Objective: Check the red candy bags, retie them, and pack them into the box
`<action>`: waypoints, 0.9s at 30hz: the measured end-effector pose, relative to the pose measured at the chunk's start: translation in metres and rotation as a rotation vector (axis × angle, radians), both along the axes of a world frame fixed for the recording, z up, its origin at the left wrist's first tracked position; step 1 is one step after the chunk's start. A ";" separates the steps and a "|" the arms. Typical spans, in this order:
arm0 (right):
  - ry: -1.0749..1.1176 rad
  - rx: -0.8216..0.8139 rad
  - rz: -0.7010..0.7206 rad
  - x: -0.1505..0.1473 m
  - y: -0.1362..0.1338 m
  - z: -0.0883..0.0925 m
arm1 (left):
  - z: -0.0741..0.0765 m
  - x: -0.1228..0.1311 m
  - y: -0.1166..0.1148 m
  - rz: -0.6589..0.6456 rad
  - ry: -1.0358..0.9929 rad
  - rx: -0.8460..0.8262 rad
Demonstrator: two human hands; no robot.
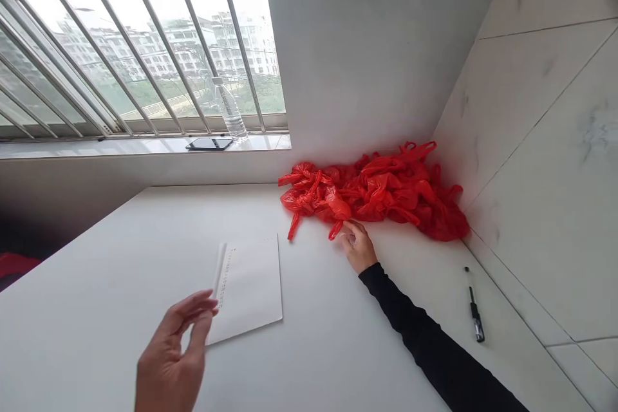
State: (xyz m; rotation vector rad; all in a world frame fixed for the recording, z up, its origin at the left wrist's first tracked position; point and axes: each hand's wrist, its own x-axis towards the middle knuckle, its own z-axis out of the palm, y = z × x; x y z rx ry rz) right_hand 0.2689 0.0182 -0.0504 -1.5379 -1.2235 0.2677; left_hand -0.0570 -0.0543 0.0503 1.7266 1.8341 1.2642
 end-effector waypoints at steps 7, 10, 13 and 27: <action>-0.015 0.165 0.087 0.002 -0.059 0.035 | -0.022 0.111 0.028 -0.407 -0.249 -0.287; -0.043 0.204 0.156 -0.006 -0.084 0.047 | -0.037 0.140 0.019 -0.461 -0.333 -0.335; -0.090 0.232 0.314 -0.019 -0.104 0.056 | -0.048 0.158 0.006 -0.517 -0.373 -0.287; -0.104 0.108 0.387 0.003 -0.103 0.043 | -0.023 0.139 -0.003 -0.320 -0.824 -0.431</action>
